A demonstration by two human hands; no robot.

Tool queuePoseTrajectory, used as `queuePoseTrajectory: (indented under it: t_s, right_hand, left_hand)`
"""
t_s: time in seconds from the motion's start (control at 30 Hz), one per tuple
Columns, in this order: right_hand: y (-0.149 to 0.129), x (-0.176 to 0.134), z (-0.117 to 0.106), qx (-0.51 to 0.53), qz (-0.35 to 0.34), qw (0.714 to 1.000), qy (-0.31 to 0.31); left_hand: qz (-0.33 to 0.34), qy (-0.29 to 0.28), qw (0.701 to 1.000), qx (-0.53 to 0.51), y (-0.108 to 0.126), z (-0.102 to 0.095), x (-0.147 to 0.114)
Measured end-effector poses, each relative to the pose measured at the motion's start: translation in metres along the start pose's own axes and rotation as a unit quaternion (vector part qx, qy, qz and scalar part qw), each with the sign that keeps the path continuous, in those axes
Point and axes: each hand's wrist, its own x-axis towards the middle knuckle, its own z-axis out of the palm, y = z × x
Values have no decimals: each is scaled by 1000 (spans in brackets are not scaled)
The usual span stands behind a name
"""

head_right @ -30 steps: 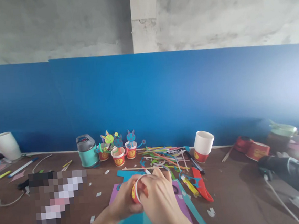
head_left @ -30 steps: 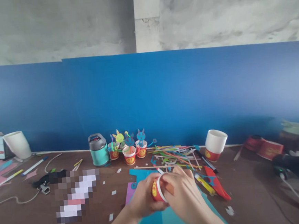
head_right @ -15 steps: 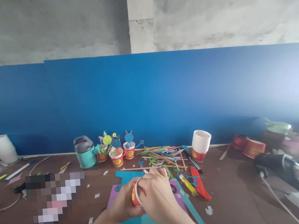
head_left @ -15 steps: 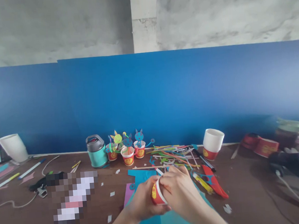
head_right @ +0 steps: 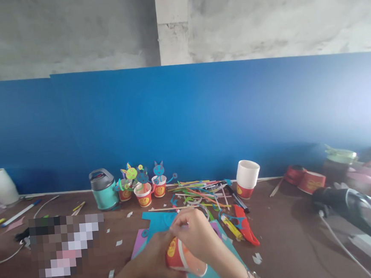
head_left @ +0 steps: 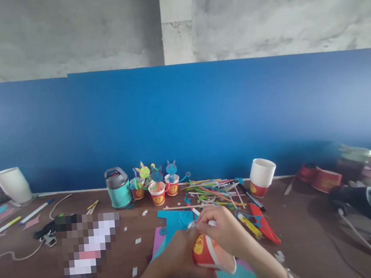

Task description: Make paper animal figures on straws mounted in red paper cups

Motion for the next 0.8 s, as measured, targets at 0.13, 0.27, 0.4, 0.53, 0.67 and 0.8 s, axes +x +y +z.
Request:
queuePoseTrajectory:
  t_s: [0.13,0.27,0.4,0.53,0.67,0.8]
  right_hand:
    - [-8,-2,5,21,20,995,93]
    - [-11,-7,11,20,1,989,149]
    - [-14,-9,13,-5,-30,983,179]
    - [-11,-5,9,26,-21,982,186]
    - [-1,0,-5,112,16,987,117]
    - [5,3,-15,171,51,984,-5]
  left_hand:
    - [-4,13,999,-49,0,1,-1]
    - [8,33,997,-70,1,-1,0]
    - [22,9,997,-72,7,-5,2]
    - [11,6,997,-78,8,-8,3]
    - [15,18,978,-207,6,-10,2]
    - [8,-1,952,-305,9,-13,1]
